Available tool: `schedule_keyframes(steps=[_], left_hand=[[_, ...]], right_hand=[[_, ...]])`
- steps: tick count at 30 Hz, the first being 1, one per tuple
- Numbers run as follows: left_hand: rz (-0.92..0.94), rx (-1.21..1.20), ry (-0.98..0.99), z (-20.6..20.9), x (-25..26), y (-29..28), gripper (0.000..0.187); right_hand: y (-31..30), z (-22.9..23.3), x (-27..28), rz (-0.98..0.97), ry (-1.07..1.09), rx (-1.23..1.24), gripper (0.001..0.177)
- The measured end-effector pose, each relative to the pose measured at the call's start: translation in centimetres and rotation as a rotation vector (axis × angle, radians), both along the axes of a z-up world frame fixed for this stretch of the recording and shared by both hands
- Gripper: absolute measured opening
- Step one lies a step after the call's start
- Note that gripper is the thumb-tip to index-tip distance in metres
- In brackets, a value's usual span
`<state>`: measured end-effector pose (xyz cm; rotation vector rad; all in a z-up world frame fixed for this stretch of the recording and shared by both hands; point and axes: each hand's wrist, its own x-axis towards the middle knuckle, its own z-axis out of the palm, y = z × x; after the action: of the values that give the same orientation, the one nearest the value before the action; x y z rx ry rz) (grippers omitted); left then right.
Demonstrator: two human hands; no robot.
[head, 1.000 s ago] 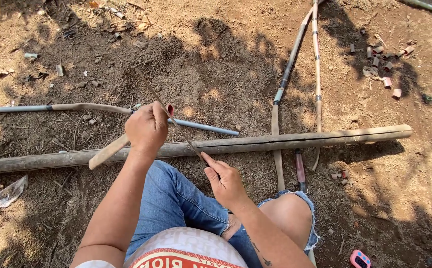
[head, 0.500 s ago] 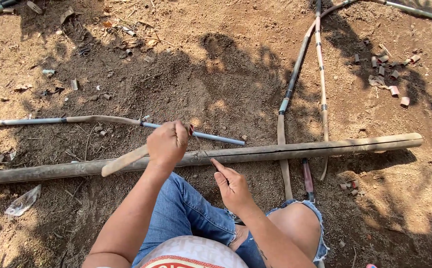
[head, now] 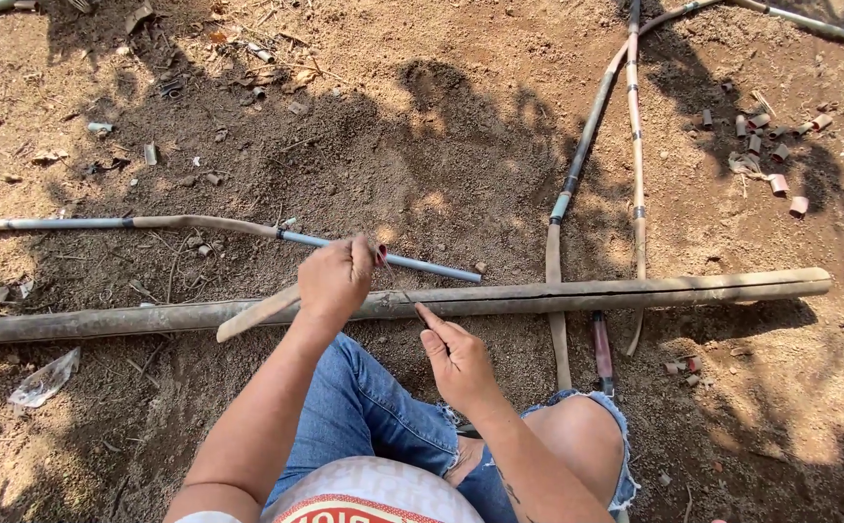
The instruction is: Cutting a PVC pipe using a hacksaw blade and then flaring the end to prepare it for joining with another pipe.
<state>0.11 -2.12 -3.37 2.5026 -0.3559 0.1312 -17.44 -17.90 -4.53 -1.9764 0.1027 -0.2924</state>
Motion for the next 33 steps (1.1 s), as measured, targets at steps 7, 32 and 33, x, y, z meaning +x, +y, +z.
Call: schedule_keyframes(steps=[7, 32, 33], left_hand=[[-0.027, 0.036, 0.023, 0.7, -1.3, -0.1, 0.062], [-0.147, 0.035, 0.085, -0.6, -4.0, 0.7, 0.05], [-0.139, 0.0, 0.076, -0.7, -4.1, 0.6, 0.047]], right_hand=[[-0.2, 0.0, -0.3, 0.011, 0.011, 0.014, 0.045], [0.9, -1.2, -0.4, -0.103, -0.022, -0.024, 0.04], [0.9, -1.3, -0.4, -0.095, -0.041, -0.032, 0.04]])
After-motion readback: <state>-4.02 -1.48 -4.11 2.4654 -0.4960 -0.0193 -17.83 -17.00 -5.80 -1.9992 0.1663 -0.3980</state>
